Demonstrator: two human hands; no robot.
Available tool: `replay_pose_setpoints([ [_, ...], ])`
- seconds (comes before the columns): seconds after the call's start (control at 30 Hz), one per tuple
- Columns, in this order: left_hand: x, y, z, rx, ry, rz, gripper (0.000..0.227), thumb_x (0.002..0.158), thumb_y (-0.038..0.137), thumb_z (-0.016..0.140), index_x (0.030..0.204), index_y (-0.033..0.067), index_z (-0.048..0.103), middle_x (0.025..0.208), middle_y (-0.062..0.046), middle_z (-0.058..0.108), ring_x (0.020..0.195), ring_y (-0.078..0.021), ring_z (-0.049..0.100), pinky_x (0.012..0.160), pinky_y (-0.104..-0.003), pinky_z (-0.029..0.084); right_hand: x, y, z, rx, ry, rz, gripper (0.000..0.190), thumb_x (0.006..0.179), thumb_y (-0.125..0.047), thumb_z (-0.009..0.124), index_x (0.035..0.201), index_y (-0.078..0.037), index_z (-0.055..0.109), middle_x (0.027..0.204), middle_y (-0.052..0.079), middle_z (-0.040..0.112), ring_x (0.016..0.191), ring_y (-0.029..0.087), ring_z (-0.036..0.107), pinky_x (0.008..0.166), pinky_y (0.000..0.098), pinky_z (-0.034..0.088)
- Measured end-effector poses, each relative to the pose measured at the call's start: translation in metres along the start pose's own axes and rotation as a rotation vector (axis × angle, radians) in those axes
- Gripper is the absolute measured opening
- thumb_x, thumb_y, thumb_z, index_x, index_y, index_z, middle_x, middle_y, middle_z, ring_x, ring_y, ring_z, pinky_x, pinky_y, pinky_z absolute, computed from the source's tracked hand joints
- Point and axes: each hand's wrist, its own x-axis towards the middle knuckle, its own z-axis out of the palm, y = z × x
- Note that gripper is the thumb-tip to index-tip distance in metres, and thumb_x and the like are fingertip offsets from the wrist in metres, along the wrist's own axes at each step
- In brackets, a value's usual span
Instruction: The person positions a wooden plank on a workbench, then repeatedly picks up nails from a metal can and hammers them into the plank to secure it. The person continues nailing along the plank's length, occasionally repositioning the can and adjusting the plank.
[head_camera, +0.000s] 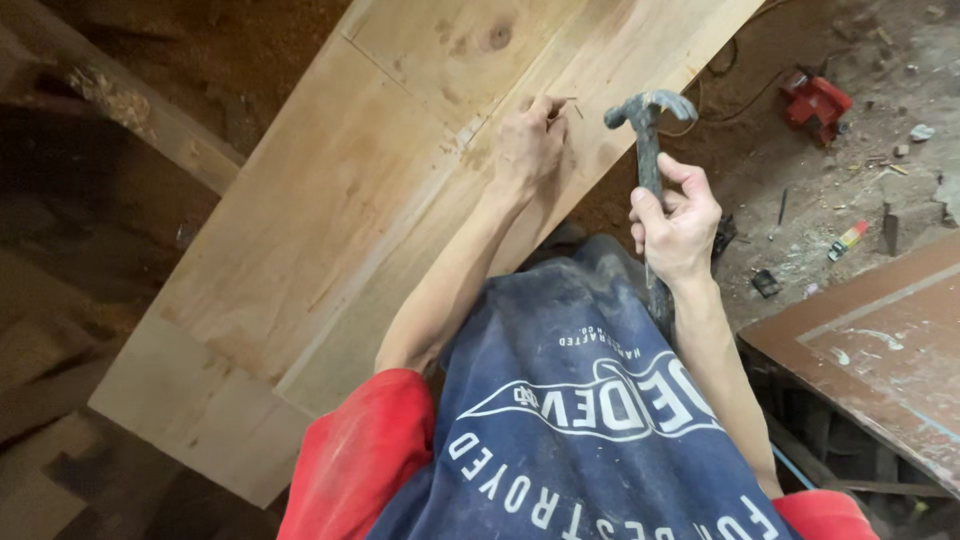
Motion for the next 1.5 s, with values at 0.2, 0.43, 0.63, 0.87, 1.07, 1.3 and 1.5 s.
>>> replay_pose_setpoints([
  [0.2, 0.009, 0.023, -0.001, 0.335, -0.112, 0.181, 0.019, 0.086, 0.011, 0.063, 0.101, 0.0044, 0.071, 0.105, -0.015, 0.066, 0.095, -0.0340, 0.067, 0.078, -0.043, 0.057, 0.011, 0.004, 0.000, 0.028, -0.026, 0.027, 0.049, 0.099, -0.003, 0.067, 0.144, 0.000, 0.048, 0.076, 0.007, 0.063, 0.054, 0.008, 0.056, 0.042, 0.0244, 0.044],
  [0.43, 0.030, 0.014, 0.020, 0.579, -0.193, 0.220, 0.014, 0.083, 0.012, 0.064, 0.095, 0.0078, 0.070, 0.111, -0.011, 0.065, 0.110, -0.0299, 0.062, 0.082, -0.042, 0.055, 0.013, 0.011, -0.007, 0.077, -0.028, 0.034, 0.049, 0.099, -0.003, 0.066, 0.144, -0.001, 0.047, 0.077, 0.007, 0.064, 0.053, 0.009, 0.056, 0.043, 0.0249, 0.044],
  [0.63, 0.027, -0.005, 0.028, 0.571, -0.108, 0.300, 0.023, 0.082, 0.025, 0.068, 0.097, 0.0078, 0.067, 0.109, -0.012, 0.064, 0.110, -0.0298, 0.060, 0.088, -0.045, 0.052, 0.020, 0.016, -0.017, 0.069, -0.031, -0.013, 0.050, 0.101, -0.001, 0.066, 0.145, -0.002, 0.044, 0.078, 0.009, 0.062, 0.054, 0.012, 0.056, 0.045, 0.0260, 0.045],
  [0.87, 0.017, -0.008, 0.016, 0.121, -0.007, -0.001, 0.019, 0.100, 0.022, 0.059, 0.114, 0.0092, 0.060, 0.107, -0.013, 0.068, 0.097, -0.0301, 0.067, 0.085, -0.043, 0.055, 0.026, 0.011, -0.013, 0.068, -0.090, -0.041, 0.049, 0.103, -0.001, 0.065, 0.145, -0.002, 0.041, 0.078, 0.010, 0.062, 0.055, 0.012, 0.056, 0.045, 0.0267, 0.045],
  [1.07, -0.010, -0.043, -0.021, 0.005, 0.242, -0.071, 0.025, 0.095, 0.008, 0.059, 0.117, 0.0105, 0.071, 0.102, -0.017, 0.072, 0.092, -0.0334, 0.069, 0.079, -0.043, 0.056, 0.031, 0.000, -0.003, 0.026, -0.128, -0.036, 0.049, 0.103, -0.001, 0.065, 0.146, 0.000, 0.042, 0.080, 0.010, 0.062, 0.057, 0.012, 0.057, 0.046, 0.0267, 0.045],
  [1.3, -0.012, -0.060, -0.039, -0.189, 0.180, -0.157, 0.019, 0.095, 0.006, 0.057, 0.110, 0.0069, 0.070, 0.093, -0.014, 0.075, 0.088, -0.0278, 0.073, 0.080, -0.039, 0.057, 0.035, -0.003, 0.013, 0.016, -0.158, -0.004, 0.045, 0.103, -0.001, 0.066, 0.143, 0.000, 0.047, 0.080, 0.008, 0.063, 0.056, 0.011, 0.057, 0.045, 0.0261, 0.045],
  [1.5, 0.016, -0.034, -0.044, -0.237, 0.204, -0.162, 0.014, 0.097, 0.016, 0.064, 0.106, 0.0090, 0.072, 0.095, -0.008, 0.080, 0.081, -0.0192, 0.078, 0.073, -0.031, 0.062, 0.041, -0.012, 0.017, 0.019, -0.192, -0.004, 0.045, 0.103, -0.002, 0.068, 0.143, -0.001, 0.047, 0.079, 0.008, 0.064, 0.056, 0.009, 0.057, 0.045, 0.0253, 0.045],
])
